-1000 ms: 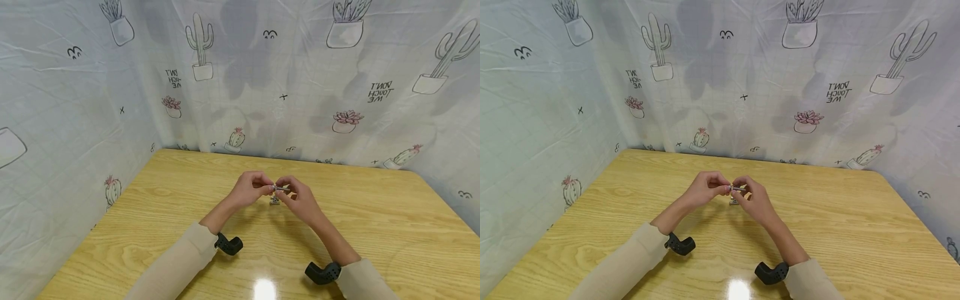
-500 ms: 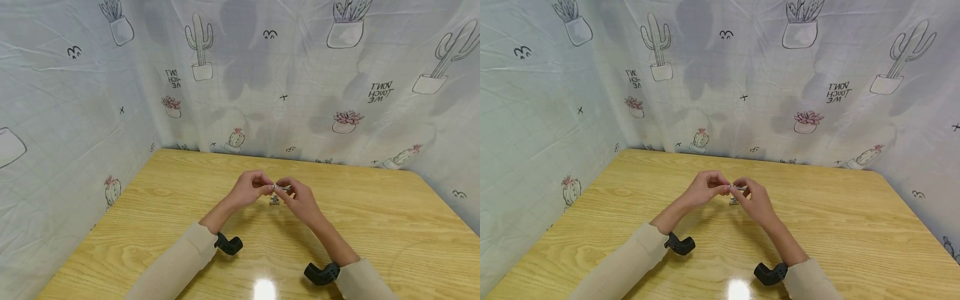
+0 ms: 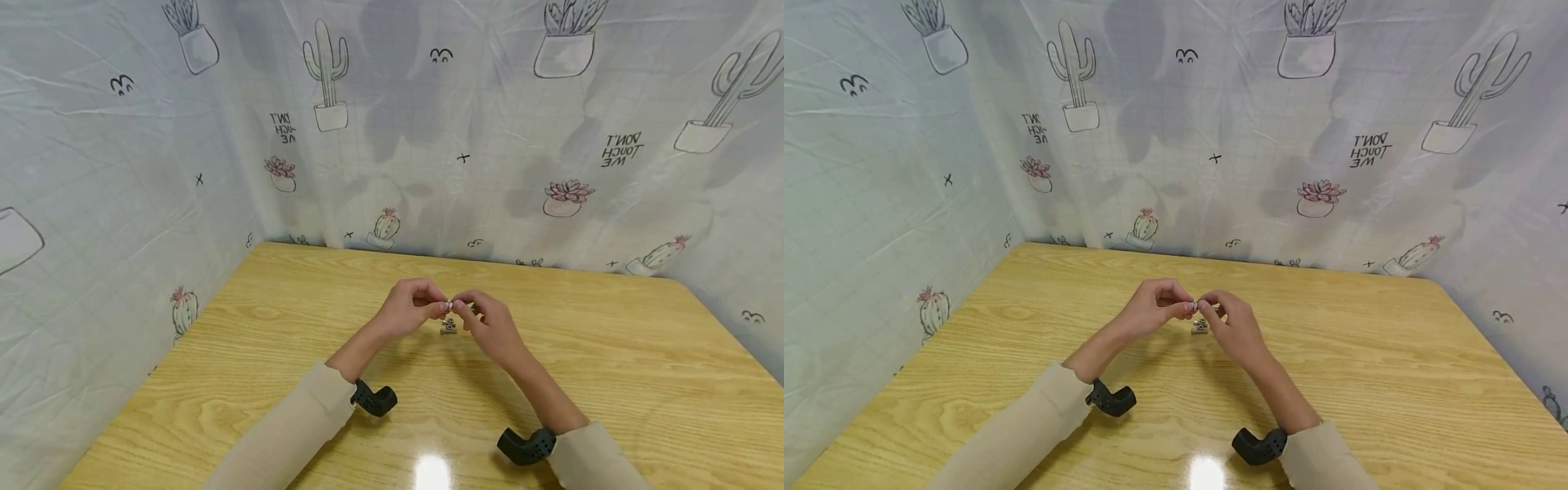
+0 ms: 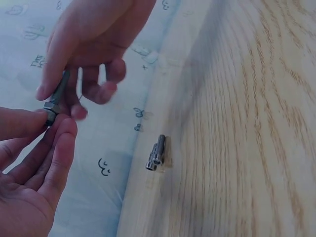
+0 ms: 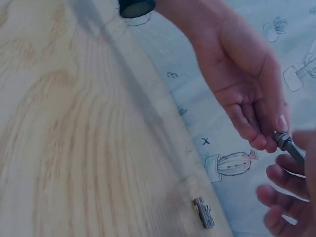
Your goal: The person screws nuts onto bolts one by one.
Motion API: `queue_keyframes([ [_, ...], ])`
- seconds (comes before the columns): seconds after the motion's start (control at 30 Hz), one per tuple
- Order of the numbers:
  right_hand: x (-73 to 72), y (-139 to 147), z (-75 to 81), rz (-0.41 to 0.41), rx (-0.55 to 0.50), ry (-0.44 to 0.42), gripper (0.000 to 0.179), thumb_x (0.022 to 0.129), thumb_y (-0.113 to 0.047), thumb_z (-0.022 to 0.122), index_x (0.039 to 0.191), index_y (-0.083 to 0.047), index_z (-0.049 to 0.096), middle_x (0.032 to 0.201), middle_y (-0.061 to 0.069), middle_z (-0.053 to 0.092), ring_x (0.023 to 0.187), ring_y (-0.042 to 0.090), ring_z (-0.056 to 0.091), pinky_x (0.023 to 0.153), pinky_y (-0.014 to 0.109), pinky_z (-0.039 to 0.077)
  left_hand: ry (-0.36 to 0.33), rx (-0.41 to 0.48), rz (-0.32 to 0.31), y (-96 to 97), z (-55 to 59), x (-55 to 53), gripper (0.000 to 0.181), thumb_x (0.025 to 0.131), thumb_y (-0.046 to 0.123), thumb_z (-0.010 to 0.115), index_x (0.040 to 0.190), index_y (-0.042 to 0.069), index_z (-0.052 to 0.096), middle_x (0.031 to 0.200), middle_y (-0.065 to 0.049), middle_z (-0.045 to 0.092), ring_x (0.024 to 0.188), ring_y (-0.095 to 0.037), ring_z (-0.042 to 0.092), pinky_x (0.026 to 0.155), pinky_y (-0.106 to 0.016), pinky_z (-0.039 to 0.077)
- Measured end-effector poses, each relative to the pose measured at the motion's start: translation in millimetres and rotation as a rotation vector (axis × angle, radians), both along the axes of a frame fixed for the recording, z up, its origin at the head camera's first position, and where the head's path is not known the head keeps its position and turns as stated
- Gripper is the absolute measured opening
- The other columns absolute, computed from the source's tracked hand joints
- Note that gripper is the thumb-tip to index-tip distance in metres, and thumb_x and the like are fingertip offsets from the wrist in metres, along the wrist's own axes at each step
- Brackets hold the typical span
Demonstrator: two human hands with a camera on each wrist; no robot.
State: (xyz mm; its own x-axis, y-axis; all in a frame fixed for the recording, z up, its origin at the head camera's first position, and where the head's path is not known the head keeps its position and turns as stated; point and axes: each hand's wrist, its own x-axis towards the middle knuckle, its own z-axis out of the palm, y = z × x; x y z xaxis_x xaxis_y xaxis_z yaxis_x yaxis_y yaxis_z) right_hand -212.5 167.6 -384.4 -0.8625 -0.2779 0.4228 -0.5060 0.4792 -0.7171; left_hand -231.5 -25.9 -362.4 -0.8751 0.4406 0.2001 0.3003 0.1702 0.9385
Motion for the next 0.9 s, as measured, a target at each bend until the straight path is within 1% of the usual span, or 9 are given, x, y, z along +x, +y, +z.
queue_keyframes([
  [0.13,-0.4,0.1,-1.1,0.013,0.0,0.005,0.02,0.096,-0.021,0.062,0.113,-0.009,0.062,0.105,0.008,0.066,0.074,0.021,0.063,0.058,0.025,0.049,0.001,-0.005,0.003,-0.7,-0.3,0.3,0.006,0.093,0.006,0.063,0.094,0.004,0.068,0.093,-0.015,0.069,0.09,-0.034,0.07,0.086,-0.05,0.055],
  [0.2,-0.8,-0.1,-1.8,0.004,0.009,0.034,0.017,0.095,-0.019,0.062,0.11,-0.01,0.063,0.103,0.008,0.067,0.073,0.02,0.063,0.056,0.025,0.048,0.002,-0.003,0.003,-0.7,-0.1,0.4,0.006,0.093,0.006,0.063,0.094,0.004,0.068,0.093,-0.016,0.069,0.089,-0.034,0.07,0.086,-0.05,0.055],
  [0.3,-0.2,-0.6,-2.2,-0.001,0.022,0.053,0.018,0.095,-0.019,0.063,0.111,-0.01,0.063,0.104,0.008,0.067,0.073,0.018,0.063,0.057,0.025,0.048,0.001,0.004,0.0,-0.6,0.0,0.5,0.006,0.093,0.006,0.063,0.094,0.003,0.068,0.093,-0.016,0.069,0.087,-0.032,0.071,0.086,-0.05,0.056],
  [0.43,0.5,-2.2,-2.0,0.003,0.033,0.115,0.02,0.092,-0.014,0.066,0.112,-0.009,0.063,0.103,0.006,0.068,0.073,0.009,0.059,0.056,0.023,0.047,0.001,-0.001,-0.002,-0.6,-0.3,0.2,0.006,0.093,0.006,0.063,0.095,0.004,0.068,0.093,-0.015,0.069,0.087,-0.03,0.071,0.086,-0.049,0.056],
  [0.53,1.4,-4.0,-2.2,-0.004,0.036,0.171,0.016,0.092,-0.011,0.065,0.108,-0.009,0.065,0.099,0.005,0.069,0.072,0.007,0.058,0.054,0.023,0.045,0.005,-0.003,-0.007,-0.6,-1.2,-0.3,0.007,0.093,0.006,0.062,0.095,0.004,0.068,0.093,-0.016,0.069,0.088,-0.033,0.07,0.085,-0.048,0.056],
  [0.57,1.5,-4.3,-2.6,-0.003,0.038,0.18,0.015,0.093,-0.011,0.065,0.108,-0.009,0.065,0.098,0.005,0.069,0.073,0.008,0.059,0.054,0.023,0.045,0.007,-0.001,-0.008,-0.6,-1.3,-0.3,0.007,0.093,0.005,0.062,0.095,0.003,0.068,0.093,-0.016,0.07,0.088,-0.032,0.071,0.085,-0.048,0.056],
  [0.63,2.2,-5.1,-2.7,-0.003,0.045,0.195,0.015,0.093,-0.01,0.064,0.108,-0.008,0.065,0.098,0.005,0.069,0.074,0.009,0.06,0.055,0.023,0.045,0.012,0.002,-0.01,-0.8,-2.1,-0.4,0.006,0.093,0.005,0.063,0.095,0.004,0.069,0.093,-0.017,0.07,0.089,-0.035,0.07,0.085,-0.048,0.056],
  [0.77,3.4,-4.5,-0.7,-0.019,0.056,0.168,0.017,0.094,-0.014,0.064,0.109,-0.008,0.065,0.1,0.006,0.069,0.071,0.01,0.058,0.055,0.023,0.047,0.014,0.003,0.0,-1.4,-2.5,-0.3,0.006,0.093,0.007,0.064,0.094,0.005,0.069,0.093,-0.015,0.07,0.091,-0.038,0.069,0.086,-0.051,0.055],
  [0.9,3.3,-0.3,1.5,-0.075,0.052,0.115,0.022,0.093,-0.019,0.066,0.113,-0.01,0.065,0.102,0.006,0.068,0.068,0.008,0.057,0.058,0.023,0.049,-0.006,0.004,0.056,-4.0,-1.5,-0.6,0.005,0.093,0.01,0.064,0.094,0.007,0.068,0.094,-0.012,0.07,0.093,-0.037,0.069,0.087,-0.052,0.054],
])
